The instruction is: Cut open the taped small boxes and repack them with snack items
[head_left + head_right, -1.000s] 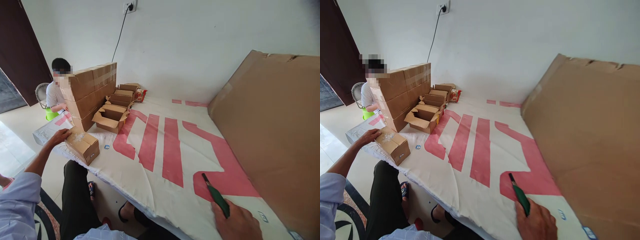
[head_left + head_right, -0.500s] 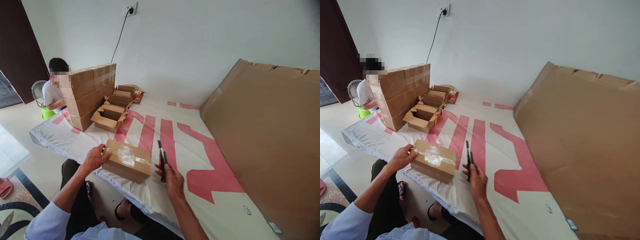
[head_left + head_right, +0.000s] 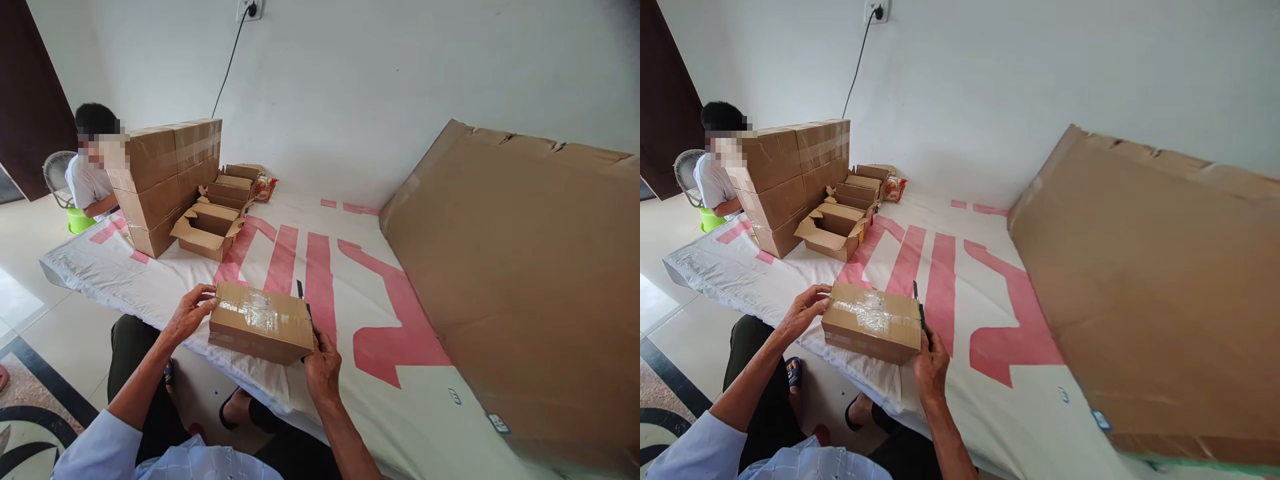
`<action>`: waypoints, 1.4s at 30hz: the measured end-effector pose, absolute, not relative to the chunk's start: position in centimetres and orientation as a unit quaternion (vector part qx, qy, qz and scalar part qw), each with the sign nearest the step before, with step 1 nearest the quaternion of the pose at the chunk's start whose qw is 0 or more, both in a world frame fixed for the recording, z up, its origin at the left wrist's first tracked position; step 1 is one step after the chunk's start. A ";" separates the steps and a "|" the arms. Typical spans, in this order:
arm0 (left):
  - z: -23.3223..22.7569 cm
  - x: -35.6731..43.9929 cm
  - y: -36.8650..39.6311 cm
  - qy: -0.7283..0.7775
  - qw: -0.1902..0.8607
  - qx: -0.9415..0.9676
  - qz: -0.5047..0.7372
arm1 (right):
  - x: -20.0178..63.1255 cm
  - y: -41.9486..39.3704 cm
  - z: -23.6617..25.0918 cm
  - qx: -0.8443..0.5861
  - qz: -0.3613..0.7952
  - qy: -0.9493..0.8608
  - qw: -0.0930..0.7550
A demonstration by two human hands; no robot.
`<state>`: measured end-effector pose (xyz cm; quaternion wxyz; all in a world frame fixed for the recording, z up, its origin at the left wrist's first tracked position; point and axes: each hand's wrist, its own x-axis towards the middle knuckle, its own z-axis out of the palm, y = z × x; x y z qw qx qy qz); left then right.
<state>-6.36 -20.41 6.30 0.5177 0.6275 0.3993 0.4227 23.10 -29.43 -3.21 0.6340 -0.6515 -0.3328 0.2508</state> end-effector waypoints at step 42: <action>8.5 -8.0 -18.1 0.332 0.509 0.708 0.360 | 22.2 -24.1 16.7 -0.481 0.269 -0.780 0.296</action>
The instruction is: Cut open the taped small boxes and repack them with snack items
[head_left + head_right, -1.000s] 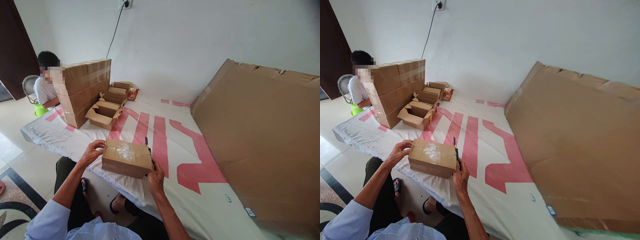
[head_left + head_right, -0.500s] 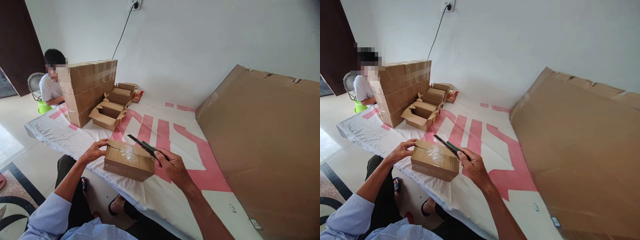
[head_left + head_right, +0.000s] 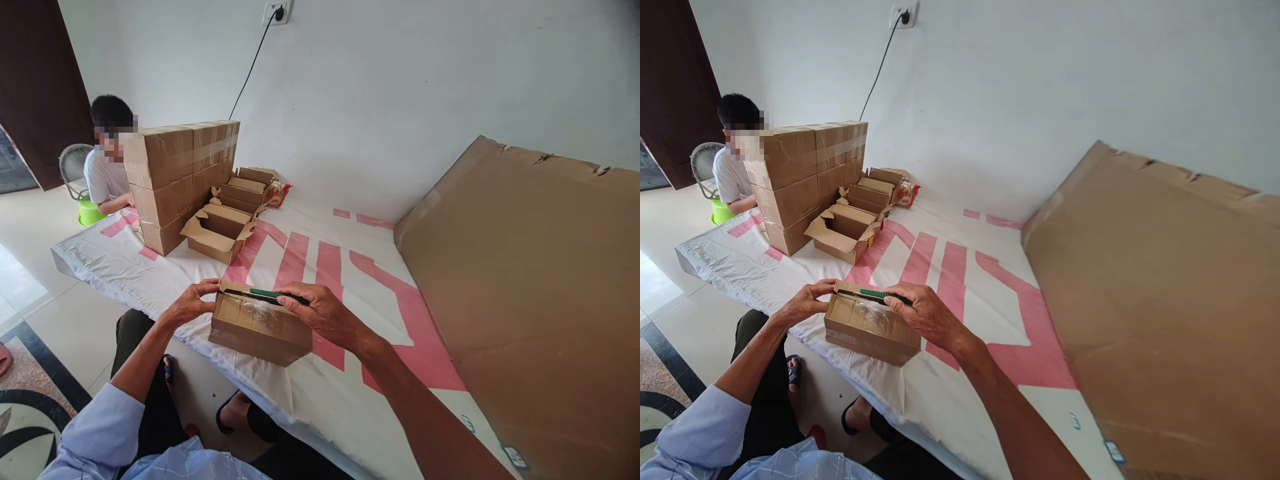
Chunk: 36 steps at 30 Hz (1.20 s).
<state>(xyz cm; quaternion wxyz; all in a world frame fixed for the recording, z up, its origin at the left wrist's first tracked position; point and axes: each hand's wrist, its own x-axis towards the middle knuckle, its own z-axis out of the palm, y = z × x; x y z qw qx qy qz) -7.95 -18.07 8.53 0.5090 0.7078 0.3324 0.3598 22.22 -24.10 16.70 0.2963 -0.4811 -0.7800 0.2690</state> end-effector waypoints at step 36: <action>9.2 -8.0 -18.0 0.384 0.474 0.726 0.317 | 22.6 -21.5 20.6 -0.504 0.129 -0.853 0.044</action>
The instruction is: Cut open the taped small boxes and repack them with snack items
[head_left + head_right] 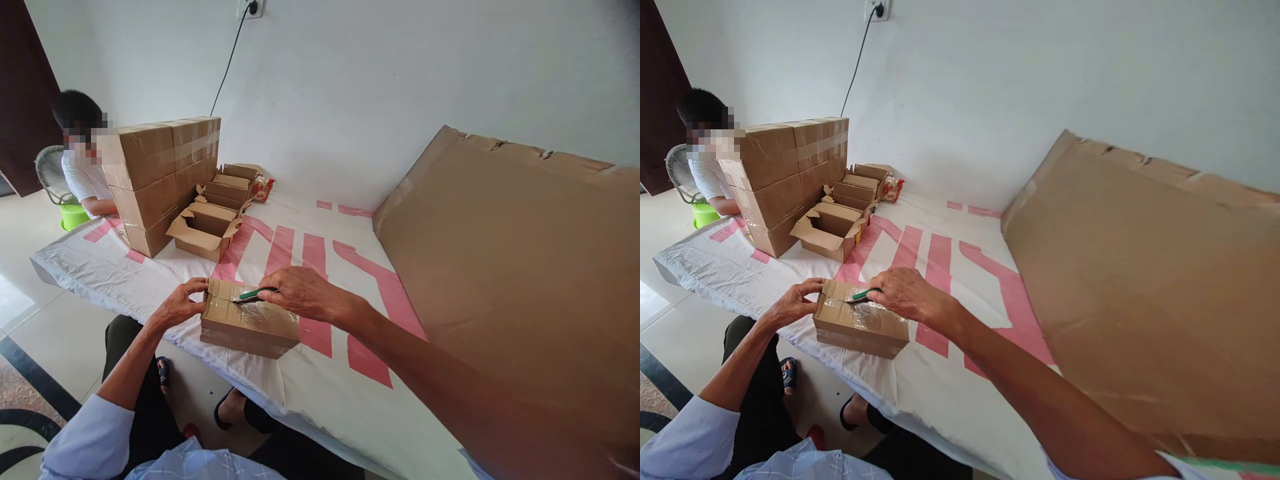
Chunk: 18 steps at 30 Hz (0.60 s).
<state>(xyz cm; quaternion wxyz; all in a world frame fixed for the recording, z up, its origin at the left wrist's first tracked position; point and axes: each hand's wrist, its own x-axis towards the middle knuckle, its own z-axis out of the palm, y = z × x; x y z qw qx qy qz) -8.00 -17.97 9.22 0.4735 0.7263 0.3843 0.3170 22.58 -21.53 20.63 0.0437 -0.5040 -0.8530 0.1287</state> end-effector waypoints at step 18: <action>9.6 -7.9 -17.7 0.340 0.473 0.752 0.308 | 27.4 -23.8 21.0 -0.552 0.118 -0.824 0.036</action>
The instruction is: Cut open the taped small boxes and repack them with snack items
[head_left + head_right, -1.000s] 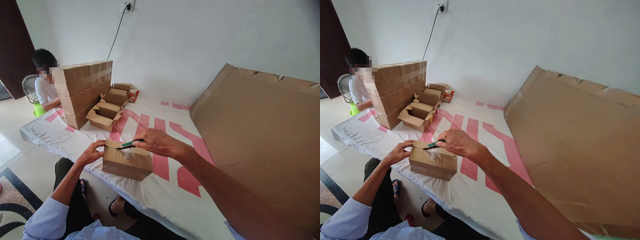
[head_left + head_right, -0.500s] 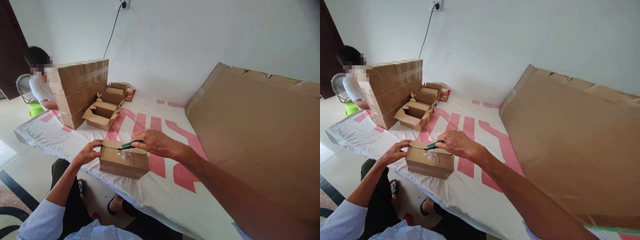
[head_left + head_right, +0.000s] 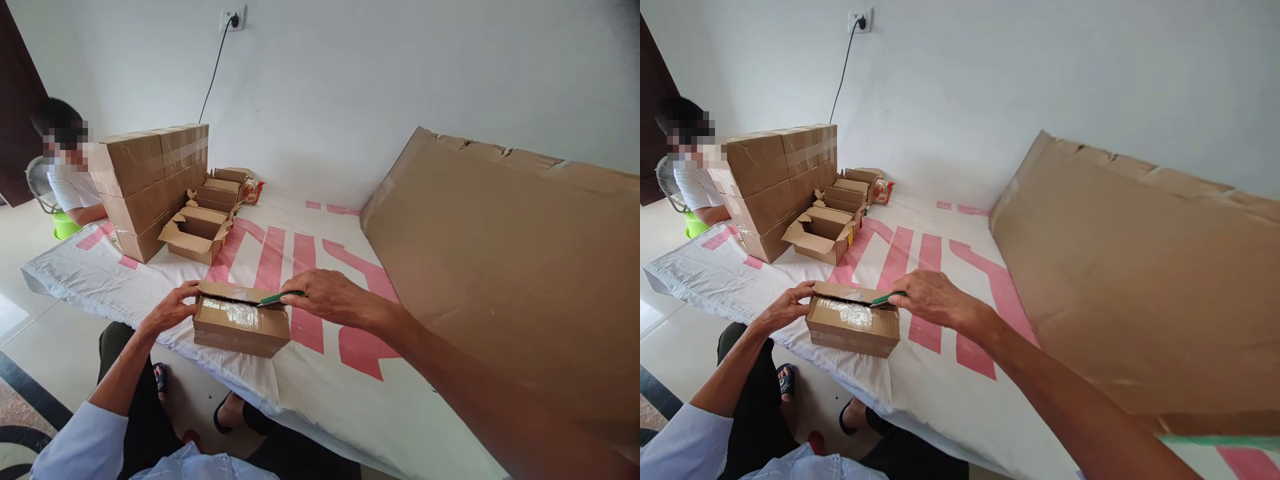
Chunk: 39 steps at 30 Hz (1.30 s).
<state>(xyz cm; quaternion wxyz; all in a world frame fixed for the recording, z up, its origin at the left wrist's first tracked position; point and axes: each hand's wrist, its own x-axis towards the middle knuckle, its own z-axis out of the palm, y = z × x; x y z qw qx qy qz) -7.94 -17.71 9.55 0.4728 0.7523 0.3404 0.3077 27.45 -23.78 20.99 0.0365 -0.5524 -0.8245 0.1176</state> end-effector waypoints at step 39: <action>10.0 -8.8 -17.4 0.368 0.408 0.812 0.195 | 23.2 -32.0 1.3 -0.582 0.144 -0.667 0.443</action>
